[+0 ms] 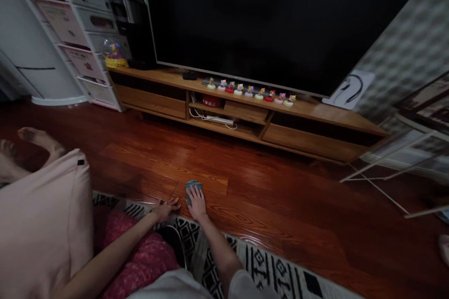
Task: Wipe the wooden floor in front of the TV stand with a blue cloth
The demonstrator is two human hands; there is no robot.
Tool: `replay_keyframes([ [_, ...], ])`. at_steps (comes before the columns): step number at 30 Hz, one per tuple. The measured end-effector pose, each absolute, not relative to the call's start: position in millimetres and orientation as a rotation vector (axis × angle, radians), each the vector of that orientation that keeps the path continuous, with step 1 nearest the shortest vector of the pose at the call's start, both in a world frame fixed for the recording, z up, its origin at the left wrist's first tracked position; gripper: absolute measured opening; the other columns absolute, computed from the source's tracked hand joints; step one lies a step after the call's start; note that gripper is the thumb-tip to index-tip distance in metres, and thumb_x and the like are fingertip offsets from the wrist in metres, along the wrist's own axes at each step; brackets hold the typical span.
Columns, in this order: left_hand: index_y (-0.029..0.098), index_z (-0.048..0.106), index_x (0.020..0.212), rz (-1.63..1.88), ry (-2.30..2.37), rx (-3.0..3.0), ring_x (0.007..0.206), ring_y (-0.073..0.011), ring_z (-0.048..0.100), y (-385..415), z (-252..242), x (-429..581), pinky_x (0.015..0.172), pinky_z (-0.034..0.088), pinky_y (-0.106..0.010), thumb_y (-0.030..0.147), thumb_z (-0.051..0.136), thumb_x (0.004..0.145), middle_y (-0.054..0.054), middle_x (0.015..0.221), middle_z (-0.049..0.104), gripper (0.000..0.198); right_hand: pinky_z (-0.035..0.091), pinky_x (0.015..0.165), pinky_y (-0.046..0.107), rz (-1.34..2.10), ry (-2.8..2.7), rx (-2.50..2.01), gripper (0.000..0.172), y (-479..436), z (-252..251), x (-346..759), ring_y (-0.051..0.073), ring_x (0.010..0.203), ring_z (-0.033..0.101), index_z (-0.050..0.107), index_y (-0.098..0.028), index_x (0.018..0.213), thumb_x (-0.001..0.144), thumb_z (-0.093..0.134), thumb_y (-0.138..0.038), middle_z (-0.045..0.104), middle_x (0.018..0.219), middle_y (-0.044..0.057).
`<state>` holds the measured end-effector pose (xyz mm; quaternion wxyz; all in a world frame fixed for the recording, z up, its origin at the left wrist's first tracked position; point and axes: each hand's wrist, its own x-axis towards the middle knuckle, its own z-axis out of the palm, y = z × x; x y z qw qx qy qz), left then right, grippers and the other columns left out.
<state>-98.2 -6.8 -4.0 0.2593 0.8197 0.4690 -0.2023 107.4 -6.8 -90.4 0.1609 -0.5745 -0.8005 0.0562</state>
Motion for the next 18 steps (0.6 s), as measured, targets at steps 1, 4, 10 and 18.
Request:
replay_keyframes([
  [1,0.040,0.043,0.149,-0.539,1.269,2.220,0.152,-0.0330,0.019,-7.1,-3.6,-98.1,0.114,0.015,-0.074,0.029,0.052,0.088,-0.006,0.167,0.019,0.063,0.021,0.121,0.041,0.175,-2.331,-1.568,0.058,-14.3,-90.9,115.3,0.019,0.151,0.024,0.035,-0.032,0.155,0.098,0.044,-0.032,0.033,0.163,0.000],
  [4,0.038,0.042,0.150,-0.521,1.264,2.210,0.152,-0.0335,0.020,-7.5,-2.8,-97.9,0.114,0.015,-0.074,0.028,0.053,0.087,-0.007,0.167,0.019,0.064,0.023,0.121,0.040,0.170,-2.324,-1.616,0.057,-33.0,-88.4,171.7,0.018,0.150,0.026,0.037,-0.032,0.154,0.097,0.042,-0.029,0.036,0.162,-0.001],
  [10,0.041,0.043,0.149,-0.534,1.268,2.203,0.153,-0.0318,0.018,-7.5,-1.0,-97.0,0.114,0.015,-0.074,0.027,0.053,0.089,-0.005,0.167,0.020,0.063,0.025,0.119,0.043,-0.017,-1.719,-2.349,0.059,-78.0,-82.8,329.2,0.022,0.150,0.025,0.038,-0.022,0.155,0.098,0.030,-0.031,0.036,0.161,0.006],
  [18,0.040,0.041,0.150,-0.560,1.260,2.231,0.152,-0.0316,0.021,-8.1,2.0,-96.7,0.113,0.017,-0.074,0.027,0.052,0.087,-0.004,0.167,0.020,0.065,0.026,0.115,0.058,-0.165,-1.021,-2.615,0.068,-113.3,-98.2,317.9,0.034,0.150,0.021,0.028,-0.014,0.159,0.094,0.031,-0.033,0.030,0.162,0.018],
])
